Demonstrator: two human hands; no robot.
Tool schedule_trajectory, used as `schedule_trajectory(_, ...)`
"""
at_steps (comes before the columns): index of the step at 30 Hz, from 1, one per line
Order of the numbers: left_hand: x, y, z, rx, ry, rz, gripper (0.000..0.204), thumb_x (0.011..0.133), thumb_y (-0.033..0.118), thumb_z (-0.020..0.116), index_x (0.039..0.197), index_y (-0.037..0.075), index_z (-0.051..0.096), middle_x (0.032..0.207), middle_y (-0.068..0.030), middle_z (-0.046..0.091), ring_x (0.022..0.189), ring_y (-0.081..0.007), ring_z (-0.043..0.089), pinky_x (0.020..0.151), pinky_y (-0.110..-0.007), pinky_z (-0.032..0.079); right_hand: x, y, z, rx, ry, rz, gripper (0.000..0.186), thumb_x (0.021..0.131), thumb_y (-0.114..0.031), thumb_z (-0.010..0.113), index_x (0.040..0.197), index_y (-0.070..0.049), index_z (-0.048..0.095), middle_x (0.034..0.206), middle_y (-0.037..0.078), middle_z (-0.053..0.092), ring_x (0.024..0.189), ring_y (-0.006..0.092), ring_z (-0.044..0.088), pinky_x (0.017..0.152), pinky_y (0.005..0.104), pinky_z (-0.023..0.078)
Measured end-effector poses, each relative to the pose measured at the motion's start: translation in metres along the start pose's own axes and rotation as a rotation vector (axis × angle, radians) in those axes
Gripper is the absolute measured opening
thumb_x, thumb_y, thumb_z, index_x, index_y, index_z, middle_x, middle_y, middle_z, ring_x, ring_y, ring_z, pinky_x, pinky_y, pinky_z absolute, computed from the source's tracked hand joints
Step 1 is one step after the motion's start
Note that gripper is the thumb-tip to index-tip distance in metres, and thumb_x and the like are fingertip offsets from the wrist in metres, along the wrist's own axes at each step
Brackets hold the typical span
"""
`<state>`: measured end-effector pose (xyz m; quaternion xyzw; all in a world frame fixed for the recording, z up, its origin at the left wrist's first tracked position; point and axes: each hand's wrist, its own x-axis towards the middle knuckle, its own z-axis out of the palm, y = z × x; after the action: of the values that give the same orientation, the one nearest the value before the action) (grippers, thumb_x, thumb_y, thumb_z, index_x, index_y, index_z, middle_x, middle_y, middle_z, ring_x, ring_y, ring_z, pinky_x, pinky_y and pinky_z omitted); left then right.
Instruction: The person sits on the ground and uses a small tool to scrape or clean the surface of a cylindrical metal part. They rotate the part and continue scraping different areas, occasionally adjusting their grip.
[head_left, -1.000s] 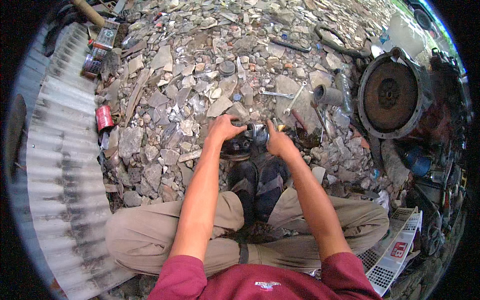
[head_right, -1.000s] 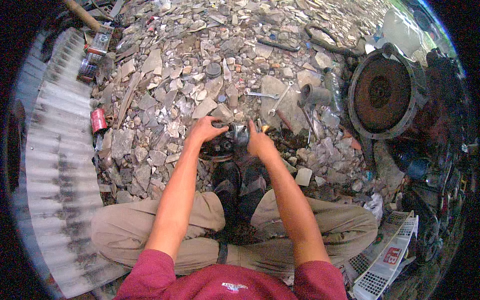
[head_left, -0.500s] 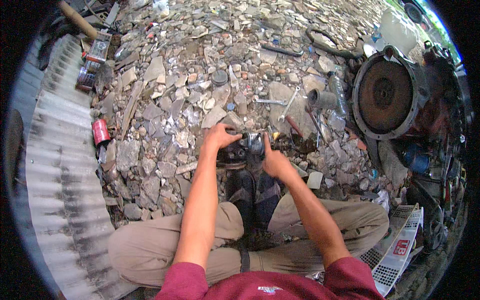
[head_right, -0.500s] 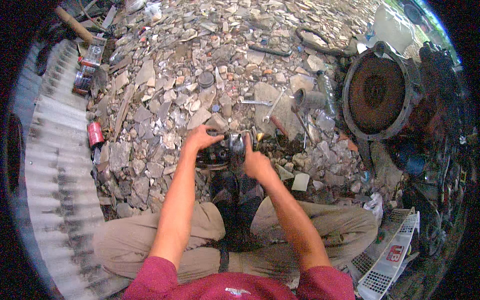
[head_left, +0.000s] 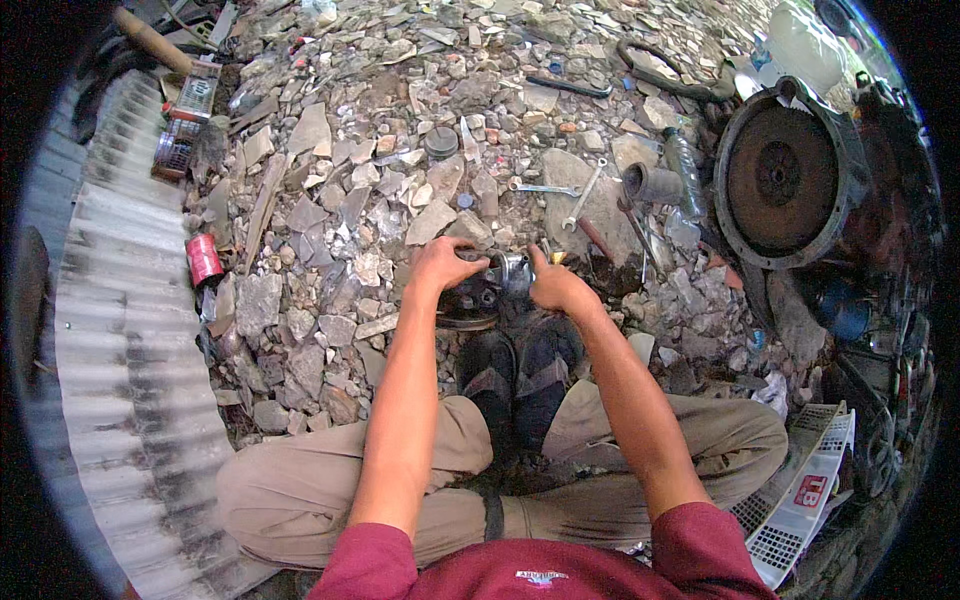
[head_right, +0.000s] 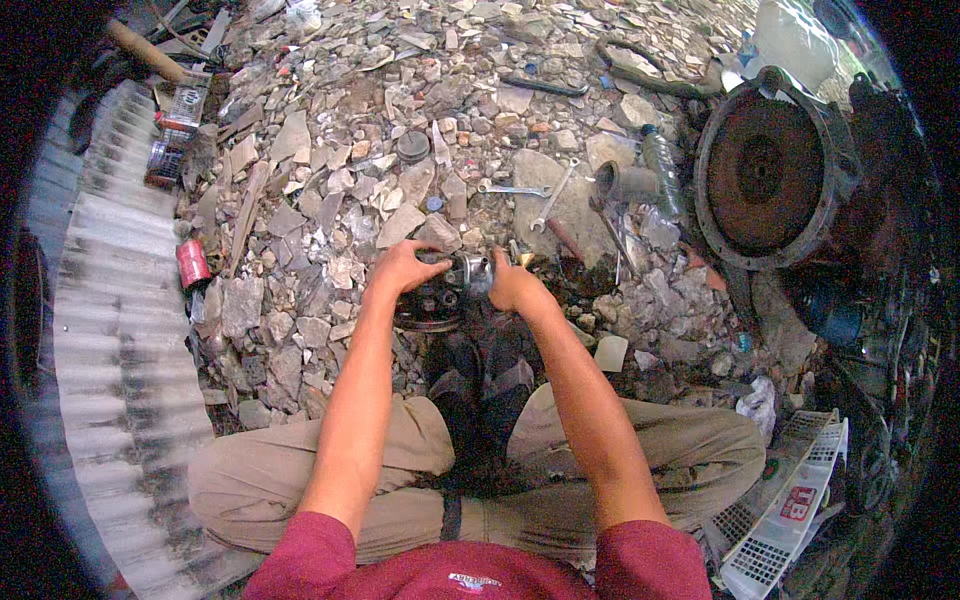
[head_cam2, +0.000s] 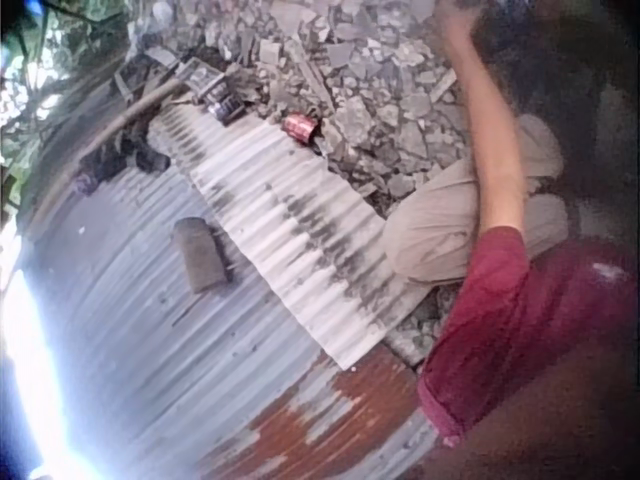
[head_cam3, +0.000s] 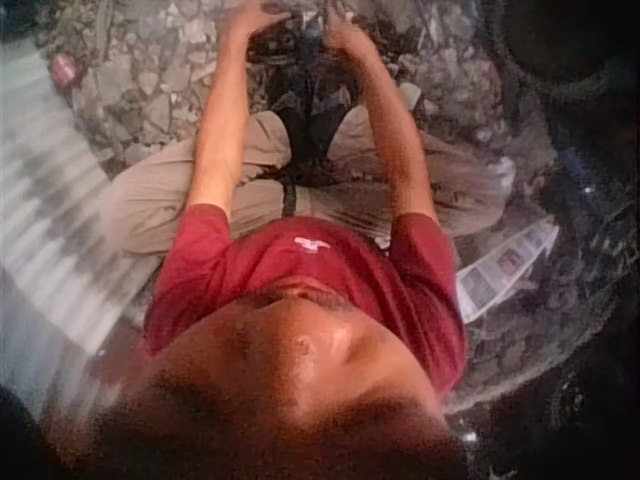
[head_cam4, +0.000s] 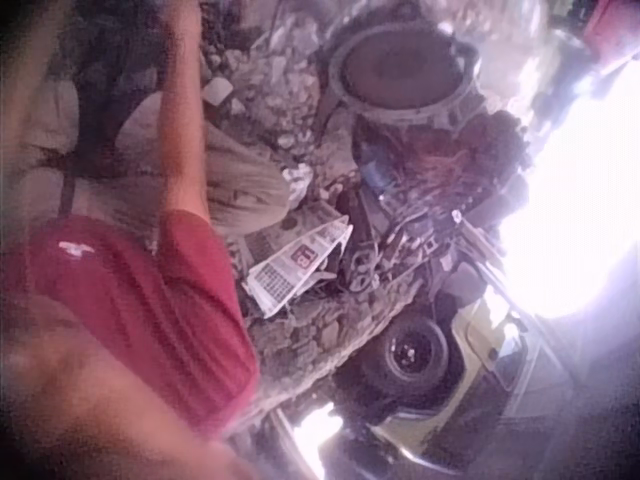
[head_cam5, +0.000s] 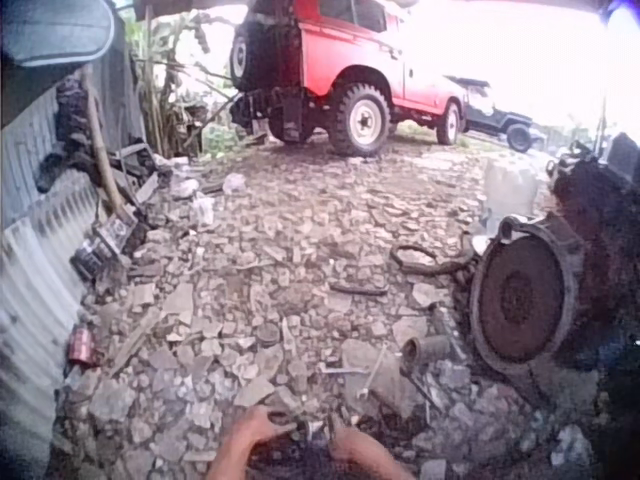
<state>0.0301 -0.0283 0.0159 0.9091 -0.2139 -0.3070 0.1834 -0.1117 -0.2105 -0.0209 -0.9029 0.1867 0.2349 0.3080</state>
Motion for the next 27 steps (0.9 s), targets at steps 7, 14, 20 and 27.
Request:
schedule_trajectory(7, -0.003, -0.007, 0.000, 0.015, 0.043, 0.026, 0.064, 0.066, 0.058, 0.080, 0.118, 0.021, 0.074, 0.119, -0.0127, 0.071, 0.113, -0.0305, 0.066, 0.100, -0.042, 0.049, -0.048, -0.029, 0.008, -0.034, 0.009, 0.107, 0.093, 0.083, -0.009, 0.054, 0.158, -0.008, -0.001, 0.099, 0.037, 0.066, 0.092, 0.0489, 0.068, 0.085, 0.0548, 0.052)
schedule_trajectory(14, -0.005, -0.015, 0.002, 0.024, 0.048, 0.021, 0.067, 0.067, 0.059, 0.080, 0.119, 0.018, 0.073, 0.119, -0.0137, 0.071, 0.113, -0.0305, 0.066, 0.101, -0.041, 0.049, -0.059, -0.035, -0.003, -0.020, -0.041, 0.118, 0.087, 0.081, -0.007, 0.055, 0.157, -0.007, 0.013, 0.105, 0.035, 0.066, 0.097, 0.0479, 0.067, 0.086, 0.0525, 0.053)
schedule_trajectory(20, 0.002, 0.003, 0.010, 0.000, 0.049, 0.072, 0.065, 0.069, 0.058, 0.080, 0.120, 0.019, 0.072, 0.119, -0.0159, 0.070, 0.112, -0.0333, 0.066, 0.099, -0.042, 0.050, -0.012, 0.005, 0.006, 0.034, 0.045, 0.085, 0.091, 0.081, -0.008, 0.057, 0.157, -0.007, 0.007, 0.105, 0.035, 0.066, 0.095, 0.0479, 0.068, 0.085, 0.0538, 0.053)
schedule_trajectory(27, -0.004, -0.012, 0.002, -0.006, 0.061, 0.025, 0.063, 0.067, 0.058, 0.080, 0.116, 0.019, 0.074, 0.117, -0.0149, 0.071, 0.111, -0.0312, 0.066, 0.099, -0.041, 0.050, -0.038, -0.023, 0.010, 0.021, 0.015, 0.095, 0.097, 0.082, -0.010, 0.055, 0.159, -0.012, -0.004, 0.105, 0.035, 0.067, 0.095, 0.0491, 0.068, 0.088, 0.0542, 0.052)
